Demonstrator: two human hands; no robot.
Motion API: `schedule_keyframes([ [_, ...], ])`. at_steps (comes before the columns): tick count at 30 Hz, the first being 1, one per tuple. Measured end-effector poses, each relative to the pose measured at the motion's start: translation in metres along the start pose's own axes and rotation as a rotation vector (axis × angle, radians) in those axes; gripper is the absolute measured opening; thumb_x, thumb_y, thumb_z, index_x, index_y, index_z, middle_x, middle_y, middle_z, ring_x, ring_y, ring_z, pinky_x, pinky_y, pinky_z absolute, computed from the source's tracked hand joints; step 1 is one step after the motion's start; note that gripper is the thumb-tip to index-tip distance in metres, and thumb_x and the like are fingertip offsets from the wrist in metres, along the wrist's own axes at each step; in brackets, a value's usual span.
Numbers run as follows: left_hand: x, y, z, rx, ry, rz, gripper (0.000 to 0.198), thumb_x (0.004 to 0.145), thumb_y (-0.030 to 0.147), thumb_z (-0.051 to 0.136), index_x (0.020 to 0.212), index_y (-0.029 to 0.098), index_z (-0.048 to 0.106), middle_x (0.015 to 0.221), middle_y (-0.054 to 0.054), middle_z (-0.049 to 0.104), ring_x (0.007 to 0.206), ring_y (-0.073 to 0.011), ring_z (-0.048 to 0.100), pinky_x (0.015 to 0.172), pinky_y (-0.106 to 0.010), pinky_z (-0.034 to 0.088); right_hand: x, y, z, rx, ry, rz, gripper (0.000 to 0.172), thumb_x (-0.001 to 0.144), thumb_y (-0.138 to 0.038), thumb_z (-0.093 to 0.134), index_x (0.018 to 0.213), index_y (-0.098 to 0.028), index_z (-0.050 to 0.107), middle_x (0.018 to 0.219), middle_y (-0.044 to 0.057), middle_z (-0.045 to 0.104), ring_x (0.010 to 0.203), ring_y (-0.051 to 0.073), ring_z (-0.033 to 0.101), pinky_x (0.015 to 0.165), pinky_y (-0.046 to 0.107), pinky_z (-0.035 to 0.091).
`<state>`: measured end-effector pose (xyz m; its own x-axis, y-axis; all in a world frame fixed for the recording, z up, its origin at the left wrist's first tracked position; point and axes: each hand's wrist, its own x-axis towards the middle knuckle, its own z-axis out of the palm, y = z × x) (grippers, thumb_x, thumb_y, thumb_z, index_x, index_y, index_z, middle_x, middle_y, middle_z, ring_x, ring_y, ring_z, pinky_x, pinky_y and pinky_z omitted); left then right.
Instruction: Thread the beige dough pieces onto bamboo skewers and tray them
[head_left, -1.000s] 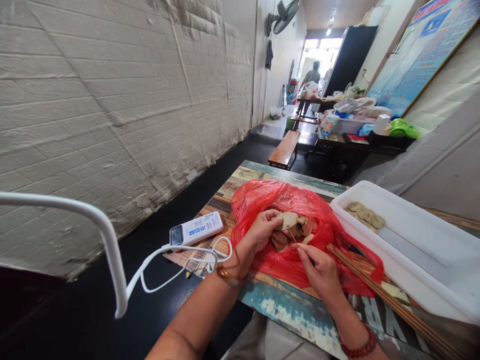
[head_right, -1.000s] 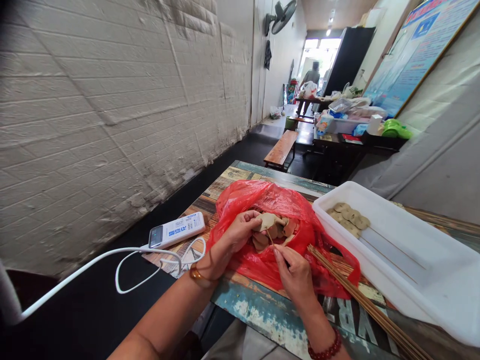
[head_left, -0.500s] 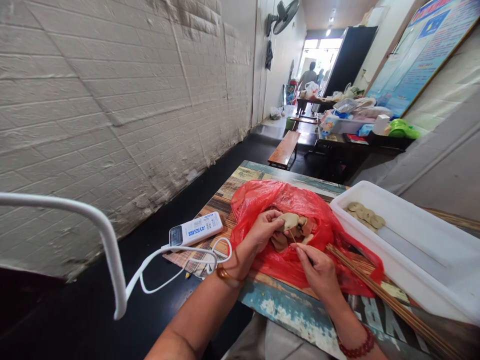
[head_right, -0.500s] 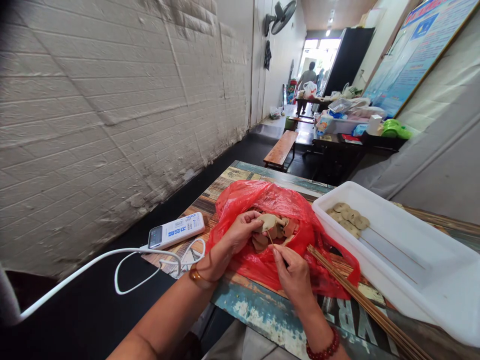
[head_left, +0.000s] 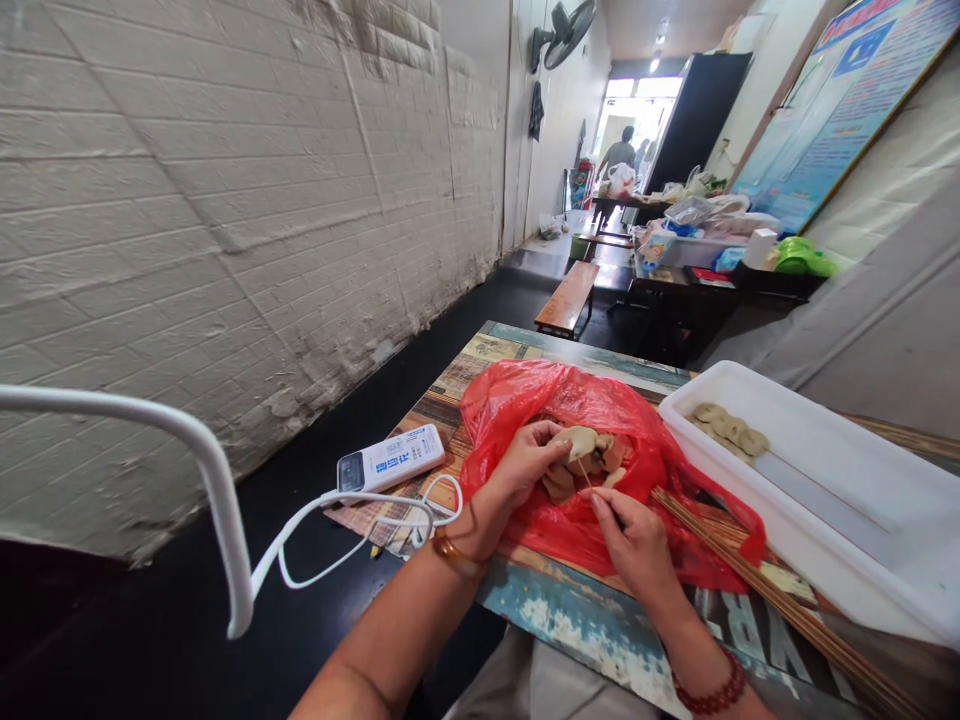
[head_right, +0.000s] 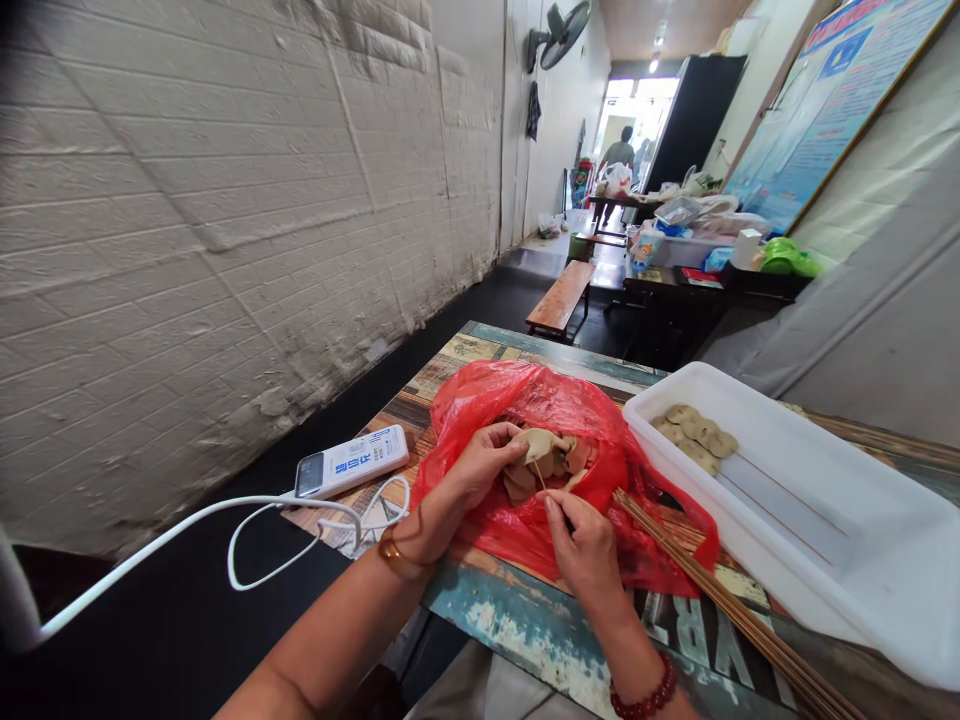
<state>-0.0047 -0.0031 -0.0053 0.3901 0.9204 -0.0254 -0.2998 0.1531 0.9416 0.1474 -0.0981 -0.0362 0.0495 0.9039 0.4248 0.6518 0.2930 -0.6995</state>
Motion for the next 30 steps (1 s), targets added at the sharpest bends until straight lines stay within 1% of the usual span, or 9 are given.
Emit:
schedule_keyframes([
  [9,0.0014,-0.0009,0.0003,-0.008,-0.002,-0.041,0.034,0.060,0.037,0.077,0.074,0.012,0.058,0.065,0.001,0.057,0.051,-0.0058,0.046,0.049,-0.017,0.032,0.0016,-0.0044,-0.0003,-0.005,0.013,-0.009,0.032,0.093,-0.034,0.041,0.087,-0.019,0.068,0.084,0.008,0.074,0.077,0.021,0.069,0.072,0.031,0.054],
  [15,0.0015,-0.0016,-0.0002,0.003,-0.020,-0.061,0.035,0.059,0.039,0.077,0.072,0.012,0.058,0.063,0.001,0.056,0.049,-0.0055,0.045,0.047,-0.017,0.030,0.0027,-0.0038,0.0009,0.011,0.001,0.009,0.032,0.093,-0.035,0.041,0.088,-0.019,0.069,0.084,0.007,0.073,0.078,0.021,0.069,0.072,0.030,0.053],
  [19,0.0017,-0.0016,-0.0007,-0.019,-0.056,-0.088,0.037,0.059,0.039,0.078,0.075,0.012,0.060,0.064,0.001,0.056,0.050,-0.0056,0.045,0.048,-0.017,0.031,0.0045,-0.0049,0.0004,0.044,-0.008,0.043,0.033,0.092,-0.035,0.042,0.089,-0.019,0.070,0.085,0.007,0.073,0.080,0.021,0.067,0.073,0.029,0.051],
  [22,0.0025,-0.0003,0.0007,-0.068,-0.047,-0.068,0.038,0.062,0.041,0.076,0.082,0.011,0.064,0.071,-0.001,0.060,0.057,-0.0076,0.049,0.053,-0.019,0.035,0.0055,-0.0054,-0.0011,0.091,-0.031,0.089,0.035,0.092,-0.038,0.041,0.090,-0.018,0.071,0.076,0.006,0.071,0.071,0.019,0.066,0.064,0.026,0.051],
  [25,0.0028,0.0016,0.0034,-0.153,-0.017,-0.046,0.041,0.066,0.045,0.072,0.090,0.011,0.067,0.082,-0.007,0.065,0.071,-0.0133,0.056,0.062,-0.022,0.041,0.0052,-0.0056,-0.0021,0.161,-0.057,0.132,0.039,0.092,-0.042,0.041,0.090,-0.017,0.071,0.059,0.001,0.062,0.054,0.016,0.057,0.051,0.023,0.045],
  [27,0.0023,0.0020,0.0053,-0.199,-0.028,-0.083,0.042,0.068,0.047,0.071,0.089,0.011,0.068,0.085,-0.009,0.066,0.074,-0.0157,0.058,0.064,-0.024,0.042,0.0046,-0.0059,-0.0018,0.207,-0.062,0.153,0.040,0.091,-0.044,0.042,0.089,-0.016,0.070,0.055,-0.001,0.055,0.050,0.014,0.051,0.048,0.022,0.042],
  [30,0.0012,0.0006,0.0065,-0.226,-0.094,-0.149,0.042,0.064,0.043,0.075,0.092,0.012,0.068,0.085,-0.008,0.066,0.071,-0.0150,0.058,0.061,-0.023,0.042,0.0043,-0.0065,0.0003,0.249,-0.059,0.188,0.039,0.091,-0.045,0.044,0.089,-0.015,0.070,0.055,-0.002,0.052,0.050,0.013,0.050,0.049,0.022,0.041],
])
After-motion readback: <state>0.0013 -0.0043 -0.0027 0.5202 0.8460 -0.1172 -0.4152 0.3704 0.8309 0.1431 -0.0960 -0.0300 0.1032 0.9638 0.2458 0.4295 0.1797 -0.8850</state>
